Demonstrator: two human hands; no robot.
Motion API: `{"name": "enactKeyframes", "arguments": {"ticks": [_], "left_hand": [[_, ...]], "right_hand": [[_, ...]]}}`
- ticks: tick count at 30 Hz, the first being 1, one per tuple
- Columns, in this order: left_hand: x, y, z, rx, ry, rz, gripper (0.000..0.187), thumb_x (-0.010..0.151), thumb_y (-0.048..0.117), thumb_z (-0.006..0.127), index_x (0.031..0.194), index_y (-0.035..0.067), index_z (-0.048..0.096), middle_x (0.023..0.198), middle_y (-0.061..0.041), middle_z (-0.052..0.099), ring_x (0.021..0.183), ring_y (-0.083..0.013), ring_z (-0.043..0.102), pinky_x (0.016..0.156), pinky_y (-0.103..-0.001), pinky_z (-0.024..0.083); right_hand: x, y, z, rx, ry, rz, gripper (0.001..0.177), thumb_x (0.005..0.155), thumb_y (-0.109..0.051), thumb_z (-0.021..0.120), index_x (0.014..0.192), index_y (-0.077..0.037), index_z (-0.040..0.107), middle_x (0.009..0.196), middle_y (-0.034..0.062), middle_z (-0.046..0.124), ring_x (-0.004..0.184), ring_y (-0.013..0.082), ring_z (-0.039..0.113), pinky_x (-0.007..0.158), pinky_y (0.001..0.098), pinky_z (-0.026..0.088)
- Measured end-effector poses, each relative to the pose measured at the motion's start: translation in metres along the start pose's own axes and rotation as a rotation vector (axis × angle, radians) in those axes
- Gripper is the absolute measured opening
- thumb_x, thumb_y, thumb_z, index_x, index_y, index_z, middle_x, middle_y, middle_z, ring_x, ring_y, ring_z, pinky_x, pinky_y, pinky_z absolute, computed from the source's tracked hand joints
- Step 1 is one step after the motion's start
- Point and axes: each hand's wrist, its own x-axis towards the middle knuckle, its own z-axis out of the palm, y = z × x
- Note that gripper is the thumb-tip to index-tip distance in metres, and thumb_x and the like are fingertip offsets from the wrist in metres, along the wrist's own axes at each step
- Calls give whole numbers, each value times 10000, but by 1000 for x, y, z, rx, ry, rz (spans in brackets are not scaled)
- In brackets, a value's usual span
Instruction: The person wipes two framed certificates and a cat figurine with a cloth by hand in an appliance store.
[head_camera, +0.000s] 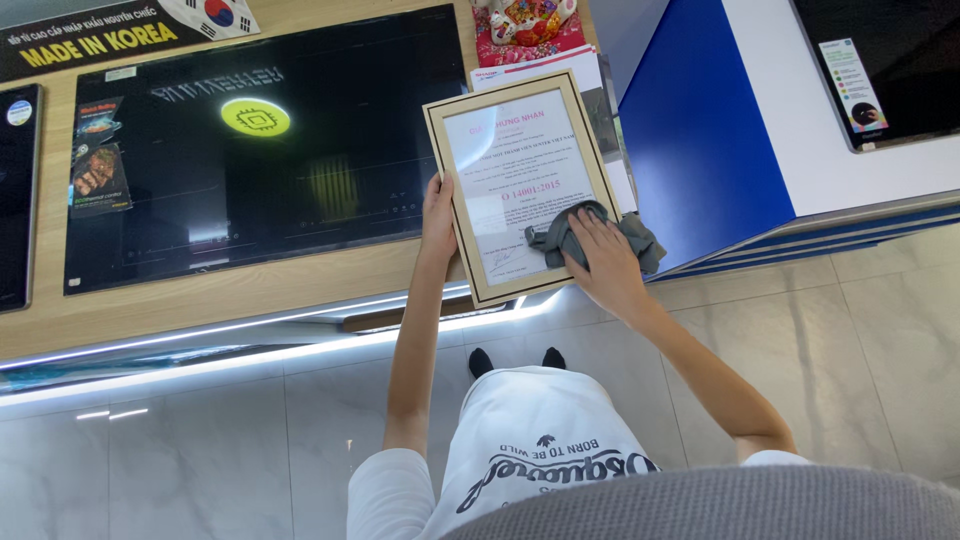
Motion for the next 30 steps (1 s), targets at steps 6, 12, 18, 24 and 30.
{"name": "enactKeyframes", "arguments": {"ticks": [6, 12, 18, 24, 30], "left_hand": [[-1, 0, -3, 25, 2, 0, 417, 1074, 318, 521, 1360, 15, 526, 1149, -93, 655, 1041, -154, 653, 884, -308, 572], [-1, -2, -1, -31, -21, 36, 398, 1068, 299, 511, 1349, 17, 524, 1144, -107, 660, 1026, -160, 666, 873, -306, 582], [-12, 8, 2, -105, -52, 53, 398, 1089, 310, 494, 1345, 6, 511, 1144, -117, 655, 1025, -156, 665, 862, -297, 573], [7, -5, -17, 9, -127, 109, 406, 1118, 325, 506, 1342, -12, 546, 1187, -115, 661, 1065, -137, 648, 907, -279, 543], [16, -16, -21, -144, -65, 23, 371, 1097, 279, 553, 1349, 8, 570, 1208, -112, 655, 1089, -184, 639, 939, -335, 544]], "right_hand": [[-5, -7, 10, 2, -44, -34, 545, 972, -265, 639, 1449, -21, 537, 1525, 195, 525, 1439, 320, 462, 1190, 447, 337], [10, -56, 50, 103, -136, -293, 553, 971, -293, 634, 1453, -46, 519, 1551, 174, 489, 1470, 312, 422, 1222, 453, 299], [20, -83, 62, 85, -83, -364, 629, 935, -331, 656, 1472, -40, 503, 1562, 181, 461, 1467, 301, 417, 1220, 501, 275], [63, -60, 83, 56, -100, -325, 675, 942, -372, 657, 1494, -22, 489, 1570, 192, 452, 1476, 323, 389, 1214, 498, 264], [155, -36, 111, -25, -176, -266, 729, 986, -462, 530, 1524, 22, 441, 1613, 205, 396, 1521, 316, 319, 1226, 498, 200]]}}
